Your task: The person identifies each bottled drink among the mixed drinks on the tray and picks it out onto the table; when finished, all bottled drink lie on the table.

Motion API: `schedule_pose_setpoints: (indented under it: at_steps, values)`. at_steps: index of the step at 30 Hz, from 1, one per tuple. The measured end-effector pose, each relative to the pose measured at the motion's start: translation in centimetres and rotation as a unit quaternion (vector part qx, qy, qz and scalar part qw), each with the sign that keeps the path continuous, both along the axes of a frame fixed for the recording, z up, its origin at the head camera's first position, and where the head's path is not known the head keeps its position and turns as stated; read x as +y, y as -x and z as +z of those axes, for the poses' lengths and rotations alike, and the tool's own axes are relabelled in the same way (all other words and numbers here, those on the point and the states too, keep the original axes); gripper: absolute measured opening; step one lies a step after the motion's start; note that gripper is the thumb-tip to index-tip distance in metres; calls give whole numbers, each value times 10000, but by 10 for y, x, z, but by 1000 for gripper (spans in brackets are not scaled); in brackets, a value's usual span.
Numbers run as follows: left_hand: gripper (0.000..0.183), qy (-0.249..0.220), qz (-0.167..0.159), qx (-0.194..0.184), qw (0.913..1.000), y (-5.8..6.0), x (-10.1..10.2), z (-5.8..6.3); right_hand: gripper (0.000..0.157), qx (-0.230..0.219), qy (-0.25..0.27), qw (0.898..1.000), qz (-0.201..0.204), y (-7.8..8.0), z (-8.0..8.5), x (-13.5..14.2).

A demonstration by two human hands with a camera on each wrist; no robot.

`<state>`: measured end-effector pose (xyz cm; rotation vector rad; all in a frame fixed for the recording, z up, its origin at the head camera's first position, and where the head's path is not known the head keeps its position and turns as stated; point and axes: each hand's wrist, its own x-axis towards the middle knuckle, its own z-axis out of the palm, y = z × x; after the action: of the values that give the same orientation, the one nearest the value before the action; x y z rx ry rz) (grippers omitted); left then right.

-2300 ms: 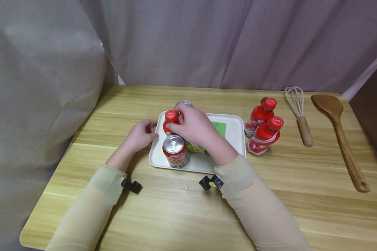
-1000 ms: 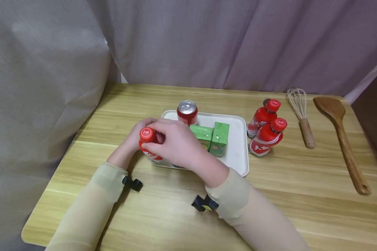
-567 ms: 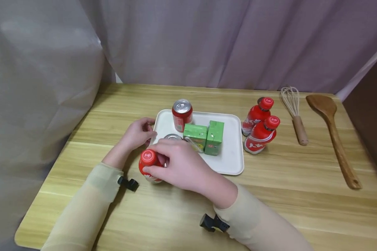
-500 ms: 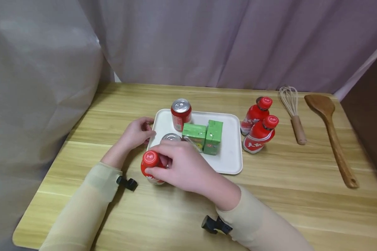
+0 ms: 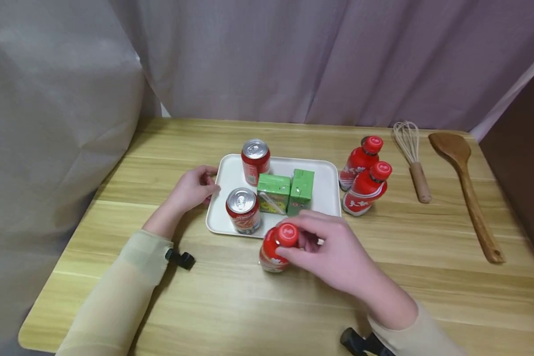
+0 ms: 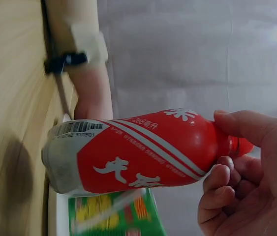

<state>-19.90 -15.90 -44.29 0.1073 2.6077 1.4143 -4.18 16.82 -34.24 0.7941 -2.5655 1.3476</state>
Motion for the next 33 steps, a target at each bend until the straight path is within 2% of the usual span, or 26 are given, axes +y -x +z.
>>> schedule_pose_setpoints:
  at_steps: [4,6,11,14,20,23,28,33]
  values:
    - [50,34,-35,-24,10000,1,2,-1,47,353,205,9980,-477,-10,-6,37]
    - [51,72,-26,-24,10000,1,2,-1,47,362,291,9960,-758,-13,-8,55]
    - [51,108,-12,-11,9999,0,2,-1,40,69,439,9872,-1529,-15,-13,94]
    - [51,119,9,-5,9999,0,2,-1,37,-92,296,9793,-1999,-13,-16,112]
    - [50,92,72,-29,9999,-1,1,1,33,-378,11,9649,-2600,-3,-18,132]
    - [50,96,76,-36,9999,-1,2,1,33,-543,72,9622,-2667,2,-21,134]
    - [51,43,67,-35,10000,-1,1,0,35,-653,347,9639,-2558,9,-26,132]
    - [52,64,73,-34,9999,0,1,-1,33,-711,285,9647,-2519,14,-27,129]
